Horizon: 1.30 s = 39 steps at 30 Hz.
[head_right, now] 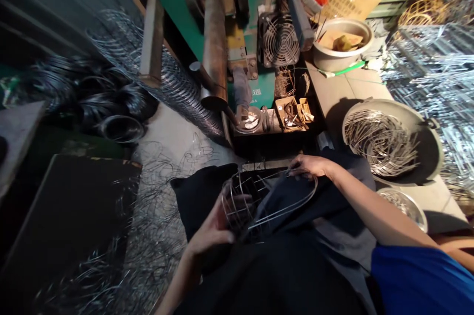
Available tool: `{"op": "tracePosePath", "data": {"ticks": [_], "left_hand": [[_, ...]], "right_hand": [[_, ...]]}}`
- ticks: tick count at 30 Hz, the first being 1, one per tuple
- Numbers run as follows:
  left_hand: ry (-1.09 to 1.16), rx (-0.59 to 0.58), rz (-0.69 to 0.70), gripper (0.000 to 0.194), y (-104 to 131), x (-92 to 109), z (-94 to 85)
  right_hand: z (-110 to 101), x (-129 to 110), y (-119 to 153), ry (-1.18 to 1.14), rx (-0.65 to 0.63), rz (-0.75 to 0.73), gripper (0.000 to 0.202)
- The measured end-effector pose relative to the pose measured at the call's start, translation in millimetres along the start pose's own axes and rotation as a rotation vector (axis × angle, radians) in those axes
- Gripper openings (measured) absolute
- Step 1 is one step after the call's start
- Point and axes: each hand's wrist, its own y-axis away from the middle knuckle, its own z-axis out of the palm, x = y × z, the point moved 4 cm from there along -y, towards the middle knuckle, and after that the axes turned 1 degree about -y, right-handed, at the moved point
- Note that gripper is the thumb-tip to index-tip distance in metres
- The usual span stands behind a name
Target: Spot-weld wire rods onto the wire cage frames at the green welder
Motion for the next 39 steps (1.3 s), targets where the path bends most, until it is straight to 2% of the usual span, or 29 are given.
{"op": "tracePosePath", "data": {"ticks": [2, 4, 5, 7, 9, 12, 16, 19, 23, 25, 33, 39], "left_hand": [[0.043, 0.064, -0.063, 0.090, 4.0, -23.8, 4.4], [0.094, 0.268, -0.067, 0.068, 4.1, -42.1, -0.1], [0.113, 0.381, -0.043, 0.064, 2.5, -46.6, -3.9], [0.145, 0.539, 0.029, 0.063, -4.9, -45.2, -10.3], [0.180, 0.591, 0.101, 0.060, -17.2, -32.4, -13.7], [0.194, 0.636, 0.205, 0.051, -35.7, -2.3, -16.9], [0.193, 0.648, 0.279, 0.048, -55.0, 30.2, -18.2], [0.152, 0.648, 0.343, 0.050, -66.6, 41.9, -16.6], [0.014, 0.652, 0.392, 0.053, -79.1, 45.3, -10.9], [-0.011, 0.646, 0.387, 0.052, -82.6, 45.4, -8.6], [0.038, 0.623, 0.387, 0.050, -80.7, 55.9, -6.2], [0.076, 0.670, 0.386, 0.049, -78.8, 57.2, -6.0]], "right_hand": [[3.2, 9.7, -2.7, 0.004, -0.003, 0.032, 0.050], [3.0, 8.1, -3.5, 0.036, 0.034, -0.052, 0.048], [2.0, 2.0, -2.7, 0.058, 0.062, -0.134, 0.046], [0.2, -17.9, 1.3, 0.093, 0.123, -0.307, 0.042], [-1.0, -41.5, 8.1, 0.094, 0.178, -0.418, 0.040], [-4.4, -74.2, 23.2, 0.048, 0.252, -0.514, 0.040], [-11.8, -103.1, 40.8, 0.023, 0.241, -0.569, 0.046], [-14.4, -121.7, 43.7, 0.124, 0.341, -0.592, 0.047], [0.0, -141.2, 34.0, 0.292, 0.407, -0.571, 0.049], [4.5, -144.4, 27.7, 0.306, 0.420, -0.566, 0.051], [-1.0, -139.2, 13.8, 0.246, 0.521, -0.639, 0.054], [-7.7, -129.8, 15.9, 0.176, 0.625, -0.616, 0.061]]}}
